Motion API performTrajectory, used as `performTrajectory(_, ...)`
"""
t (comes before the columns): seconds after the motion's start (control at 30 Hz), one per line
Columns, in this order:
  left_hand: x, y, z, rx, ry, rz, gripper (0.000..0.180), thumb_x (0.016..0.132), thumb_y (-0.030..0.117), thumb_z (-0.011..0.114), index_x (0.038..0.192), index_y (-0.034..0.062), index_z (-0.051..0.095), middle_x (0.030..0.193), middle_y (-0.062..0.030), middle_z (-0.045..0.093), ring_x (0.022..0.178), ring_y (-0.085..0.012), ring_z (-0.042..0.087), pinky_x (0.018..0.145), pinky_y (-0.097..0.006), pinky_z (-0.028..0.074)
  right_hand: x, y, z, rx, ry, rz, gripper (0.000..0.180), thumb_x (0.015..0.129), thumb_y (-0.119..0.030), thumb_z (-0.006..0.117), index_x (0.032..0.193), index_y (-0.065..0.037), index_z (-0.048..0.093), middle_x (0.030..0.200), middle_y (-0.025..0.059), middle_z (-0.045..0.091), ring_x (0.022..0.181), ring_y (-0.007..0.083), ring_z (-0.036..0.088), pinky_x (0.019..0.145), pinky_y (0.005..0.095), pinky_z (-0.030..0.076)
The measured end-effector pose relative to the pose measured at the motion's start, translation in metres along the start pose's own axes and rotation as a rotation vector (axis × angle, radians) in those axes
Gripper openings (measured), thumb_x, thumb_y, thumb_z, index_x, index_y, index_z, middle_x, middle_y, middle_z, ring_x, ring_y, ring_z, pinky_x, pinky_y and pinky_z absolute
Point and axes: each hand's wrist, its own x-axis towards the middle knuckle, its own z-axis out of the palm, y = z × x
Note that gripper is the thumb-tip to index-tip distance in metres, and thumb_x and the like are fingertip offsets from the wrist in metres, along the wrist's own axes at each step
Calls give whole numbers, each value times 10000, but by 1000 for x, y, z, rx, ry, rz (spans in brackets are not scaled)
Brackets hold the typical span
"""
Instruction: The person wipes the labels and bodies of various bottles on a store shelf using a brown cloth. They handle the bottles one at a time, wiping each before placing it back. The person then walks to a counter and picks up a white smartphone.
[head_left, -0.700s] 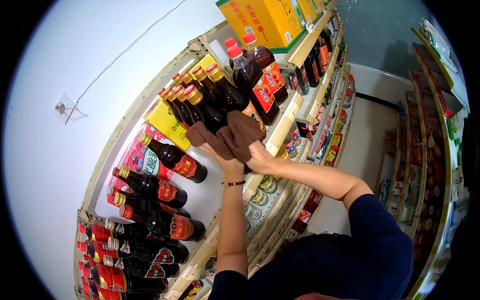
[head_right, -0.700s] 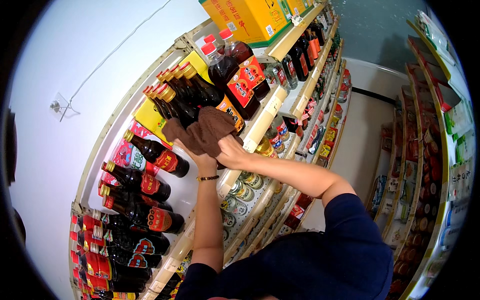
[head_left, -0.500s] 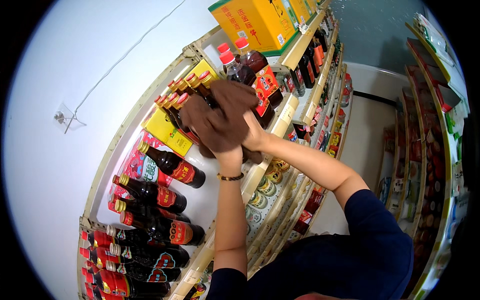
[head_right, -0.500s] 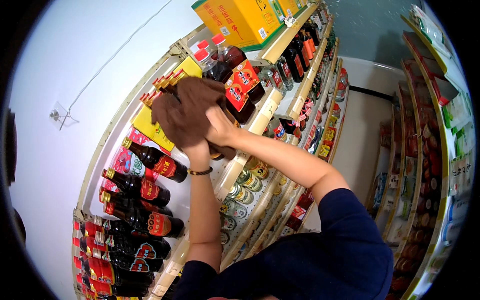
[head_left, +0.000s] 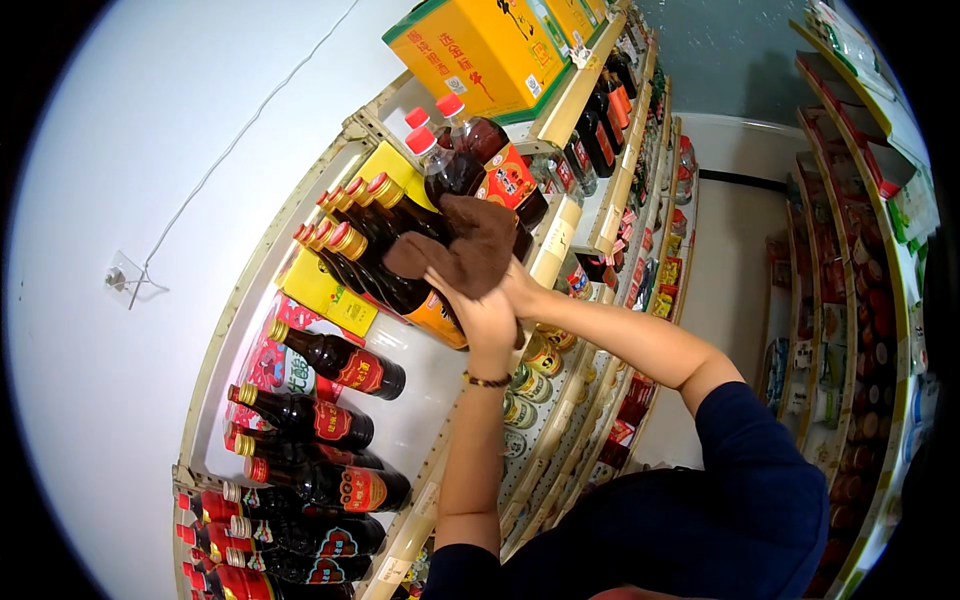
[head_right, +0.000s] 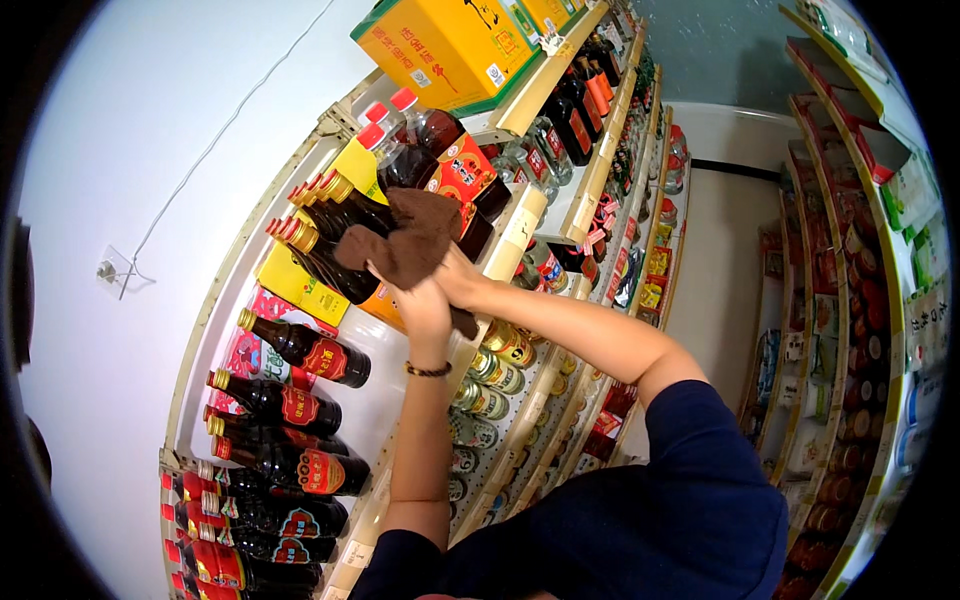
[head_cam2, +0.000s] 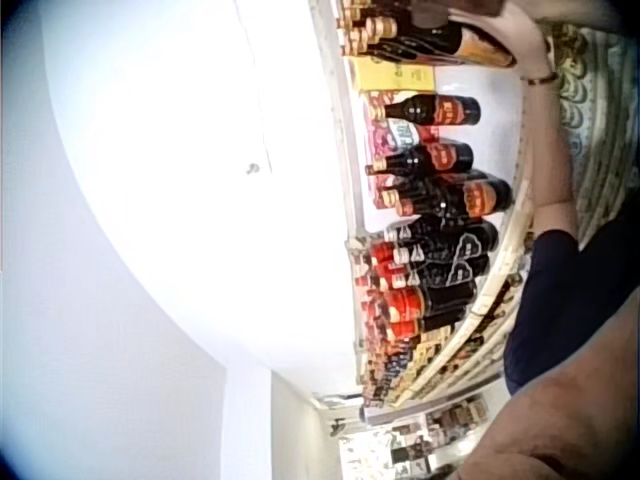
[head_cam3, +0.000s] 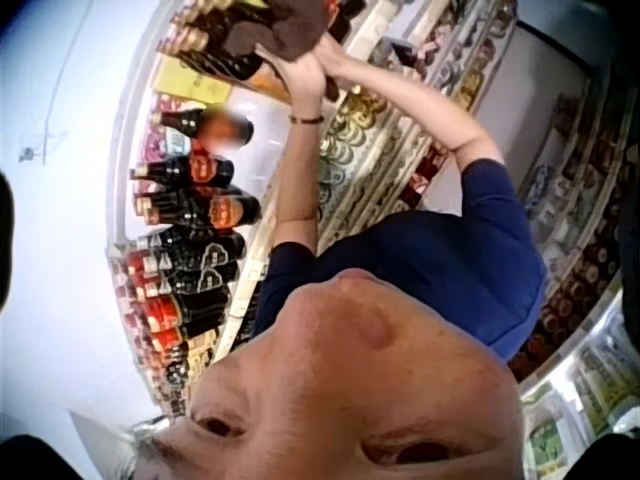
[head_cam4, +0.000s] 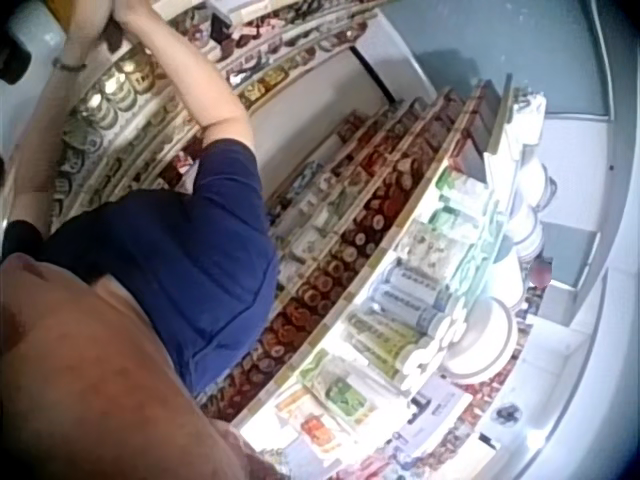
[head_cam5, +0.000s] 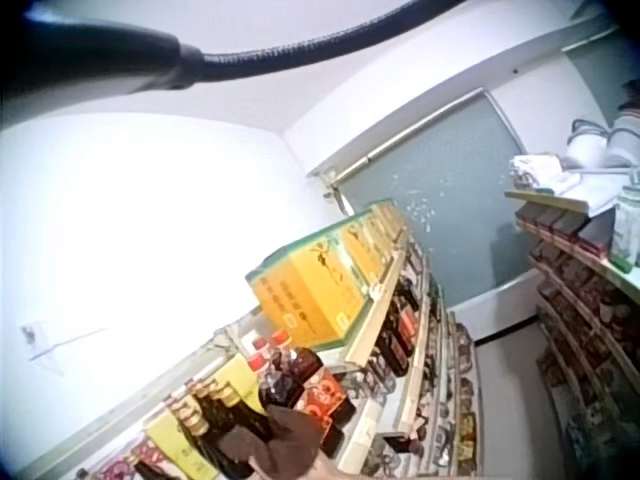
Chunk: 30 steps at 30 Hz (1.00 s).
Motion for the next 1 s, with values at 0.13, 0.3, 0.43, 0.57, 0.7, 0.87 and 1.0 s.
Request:
performTrajectory(0.13, 2, 18, 4, 263, -65, 144, 630, 879, 101, 505, 1364, -86, 148, 1414, -259, 210, 1330, -372, 181, 1093, -413, 124, 33, -10, -40, -126, 1, -159, 423, 856, -223, 530, 1183, 30, 439, 1184, 212, 471, 1078, 316, 444, 960, 386, 338)
performTrajectory(0.3, 75, 44, 27, 110, -118, 105, 472, 913, 199, 429, 1288, -72, 335, 1368, -300, 280, 1304, -438, 180, 1094, -451, 93, 118, -5, -55, -141, 37, -289, 395, 851, -266, 517, 1079, 52, 467, 1068, 234, 523, 962, 352, 474, 878, 397, 385)
performTrajectory(0.43, 120, 30, 47, 225, -24, -38, 483, 912, 287, 408, 1242, -65, 394, 1320, -283, 316, 1227, -452, 262, 1050, -478, 187, 147, 8, -48, -81, -48, -290, 323, 799, -230, 565, 972, 37, 516, 962, 231, 574, 871, 394, 523, 755, 396, 441)
performTrajectory(0.57, 121, 22, 56, 287, 30, -164, 580, 893, 352, 441, 1232, -109, 352, 1284, -318, 323, 1205, -447, 282, 1036, -468, 214, 137, 11, -50, -252, -18, -390, 303, 752, -202, 601, 959, 12, 539, 943, 232, 580, 897, 397, 544, 745, 402, 452)
performTrajectory(0.7, 116, 20, 59, 338, 57, -208, 663, 872, 391, 467, 1223, -152, 319, 1268, -340, 324, 1217, -446, 265, 1037, -465, 211, 122, 16, -53, -268, -72, -220, 321, 753, -176, 602, 999, 14, 524, 956, 229, 576, 907, 401, 537, 771, 409, 445)
performTrajectory(0.87, 104, 23, 59, 358, 20, -206, 671, 865, 394, 475, 1203, -166, 330, 1254, -346, 329, 1208, -447, 267, 1037, -462, 198, 97, 4, -54, -289, -13, -322, 354, 769, -147, 584, 1069, 19, 494, 1049, 232, 546, 996, 407, 498, 847, 414, 417)
performTrajectory(1.0, 88, 9, 59, 390, 41, -59, 585, 859, 325, 509, 1181, -142, 367, 1197, -321, 361, 1182, -435, 281, 1034, -458, 192, 75, -3, -53, -206, -10, -225, 430, 797, -182, 572, 1166, 8, 457, 1163, 234, 502, 1085, 408, 458, 911, 409, 386)
